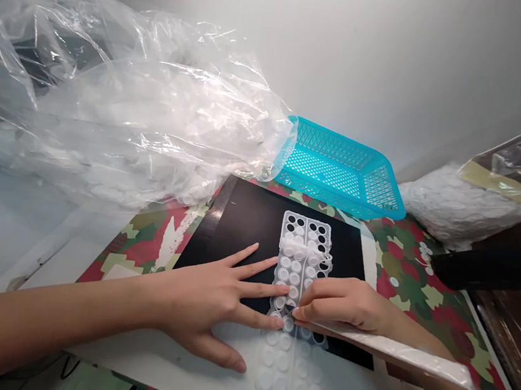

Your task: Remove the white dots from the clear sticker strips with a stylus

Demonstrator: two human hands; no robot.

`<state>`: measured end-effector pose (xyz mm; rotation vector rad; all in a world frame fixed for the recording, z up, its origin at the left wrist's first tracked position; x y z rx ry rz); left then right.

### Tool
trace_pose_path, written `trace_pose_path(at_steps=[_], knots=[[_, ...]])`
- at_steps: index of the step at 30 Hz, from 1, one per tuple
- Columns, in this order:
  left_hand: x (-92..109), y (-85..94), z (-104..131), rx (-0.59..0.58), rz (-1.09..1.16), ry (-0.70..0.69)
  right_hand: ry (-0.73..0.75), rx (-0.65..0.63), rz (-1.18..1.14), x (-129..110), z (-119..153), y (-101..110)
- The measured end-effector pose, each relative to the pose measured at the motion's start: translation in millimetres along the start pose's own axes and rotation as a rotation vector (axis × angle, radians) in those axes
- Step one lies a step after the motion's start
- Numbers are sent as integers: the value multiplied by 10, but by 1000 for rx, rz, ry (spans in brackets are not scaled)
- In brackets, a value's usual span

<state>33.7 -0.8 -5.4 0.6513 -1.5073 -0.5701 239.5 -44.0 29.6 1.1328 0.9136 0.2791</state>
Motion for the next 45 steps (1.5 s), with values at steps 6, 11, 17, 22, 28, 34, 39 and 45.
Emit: trace_pose_path(at_steps=[6,11,17,22,28,34,39,45], knots=[[-15,-6,6,7,15,-6,40,92,101,-66,-58,81],[-13,-1,5,22,28,-18,86,163,138,-10,-33,18],[-9,5,11,39,27,-37,-22,292,27,-92,44,-182],[-18,-18,13,19,-6,-19,-309,495,-83,-217,54,-415],[-19,-19,9,25,-8,-24,-253,613,-5,-185,33,-542],[-21,-17,12,66,20,-46,-179,605,81,-231,-28,-506],[-28,-25,20,69,20,-54,-190,559,241,-231,-8,-576],[-17,-16,24,64,21,-43,-176,526,308,-211,26,-575]])
Point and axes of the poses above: each hand's wrist, its own z-axis away from the middle knuckle, its own y-axis out of the back of the hand, x = y × z, the point moved 3 cm from there along -z, towards the middle knuckle, and after that the axes turned 13 degrees about z, right-handed, at the moved point
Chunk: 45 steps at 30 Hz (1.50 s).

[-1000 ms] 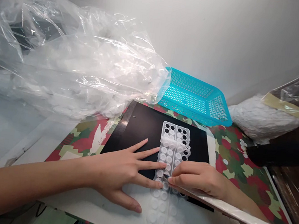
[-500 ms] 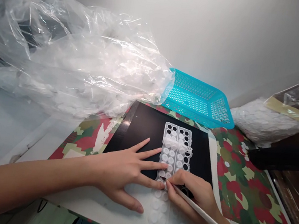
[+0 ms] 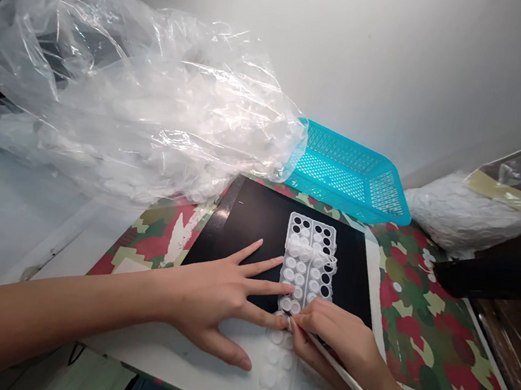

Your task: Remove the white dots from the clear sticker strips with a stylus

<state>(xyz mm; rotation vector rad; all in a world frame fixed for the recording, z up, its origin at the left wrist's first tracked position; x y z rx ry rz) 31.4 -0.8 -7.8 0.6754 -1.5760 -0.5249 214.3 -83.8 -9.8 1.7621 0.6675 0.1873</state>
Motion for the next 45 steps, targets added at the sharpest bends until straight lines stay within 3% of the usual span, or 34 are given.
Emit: trace_pose_path(at_steps=[8,13,17,45], knots=[[-8,-8,-3,3,-3,-7,-49,56,-178,-9,-9,44],[-13,-16,-1,-19,-15,13,-18,17,-52,22,29,-28],[-10,-12,-2,-31,-22,19,54,68,-21,9,42,-44],[-4,-21,-13,-4,-80,0,9,76,-46,2,-11,-57]])
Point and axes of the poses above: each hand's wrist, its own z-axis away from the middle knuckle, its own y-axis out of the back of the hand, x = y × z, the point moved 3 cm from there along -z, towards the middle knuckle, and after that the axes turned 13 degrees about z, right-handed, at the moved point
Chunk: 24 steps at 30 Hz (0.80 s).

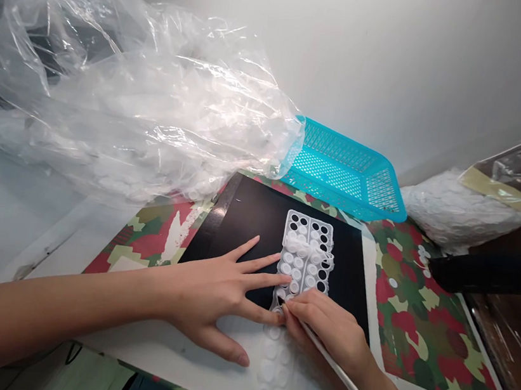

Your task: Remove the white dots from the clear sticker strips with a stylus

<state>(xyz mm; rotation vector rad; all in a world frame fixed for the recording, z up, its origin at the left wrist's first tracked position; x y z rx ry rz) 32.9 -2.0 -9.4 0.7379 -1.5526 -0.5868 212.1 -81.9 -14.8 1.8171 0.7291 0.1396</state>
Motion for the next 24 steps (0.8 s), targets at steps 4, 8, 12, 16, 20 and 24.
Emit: trace_pose_path(at_steps=[4,8,12,16,20,24], knots=[[0,1,1,7,-7,-11,-28,-77,0,-13,-4,76],[-9,-1,3,16,-10,-26,55,-128,-28,-24,-42,197],[-17,-8,-5,23,-7,-30,177,-87,36,-54,-81,291],[-12,-14,-7,12,-8,-29,286,41,196,-47,-49,292],[-15,-16,-4,-5,-9,-17,359,25,214,18,-8,220],[-11,-7,-4,-11,1,-8,337,-15,129,80,8,163]])
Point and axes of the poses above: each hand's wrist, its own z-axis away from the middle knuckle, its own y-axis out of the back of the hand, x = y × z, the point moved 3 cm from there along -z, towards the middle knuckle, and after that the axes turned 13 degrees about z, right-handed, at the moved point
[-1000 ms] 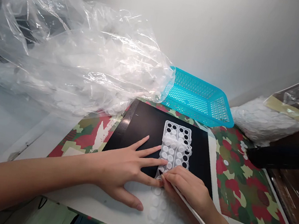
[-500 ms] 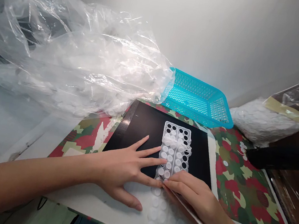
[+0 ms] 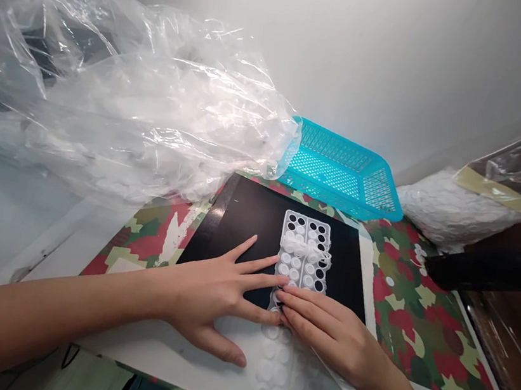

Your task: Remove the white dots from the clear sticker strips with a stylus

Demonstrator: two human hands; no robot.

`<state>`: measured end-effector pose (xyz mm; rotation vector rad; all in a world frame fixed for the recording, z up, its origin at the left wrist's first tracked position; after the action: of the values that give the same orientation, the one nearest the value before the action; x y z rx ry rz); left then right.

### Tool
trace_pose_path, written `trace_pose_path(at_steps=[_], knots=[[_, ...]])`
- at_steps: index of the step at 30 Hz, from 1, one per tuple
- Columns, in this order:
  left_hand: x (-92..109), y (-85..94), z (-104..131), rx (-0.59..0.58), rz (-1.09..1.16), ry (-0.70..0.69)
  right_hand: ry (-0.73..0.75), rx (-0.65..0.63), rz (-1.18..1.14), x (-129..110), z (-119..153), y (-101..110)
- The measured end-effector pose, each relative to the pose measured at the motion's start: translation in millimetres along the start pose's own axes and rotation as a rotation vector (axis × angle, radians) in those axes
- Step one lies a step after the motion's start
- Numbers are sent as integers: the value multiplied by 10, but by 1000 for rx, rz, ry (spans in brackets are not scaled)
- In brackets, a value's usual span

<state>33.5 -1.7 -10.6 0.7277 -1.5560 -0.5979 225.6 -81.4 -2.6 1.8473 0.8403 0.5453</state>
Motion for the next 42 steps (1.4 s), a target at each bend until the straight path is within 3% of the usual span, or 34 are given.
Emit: trace_pose_path(at_steps=[12,18,27,32,34,42], knots=[[12,18,14,27,40,-1,-524,35,-346,96,-21,22],[24,29,16,18,40,11,-775,-17,-520,170,87,11],[34,27,14,24,40,-5,-922,30,-590,307,145,-8],[31,38,10,28,49,-9,-1109,356,-549,569,256,138],[26,41,8,26,50,-22,-1148,415,-593,626,279,170],[3,44,14,68,55,-88,-1208,326,-968,584,250,51]])
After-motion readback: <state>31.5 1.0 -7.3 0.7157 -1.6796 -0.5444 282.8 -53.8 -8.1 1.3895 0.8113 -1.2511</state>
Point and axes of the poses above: each hand's wrist, its own z-axis away from the middle knuckle, its own y-axis out of the back of the hand, x = y × z, the point moved 3 cm from there along -z, towards the middle knuckle, and after that the axes turned 13 degrees about z, right-handed, at the moved point
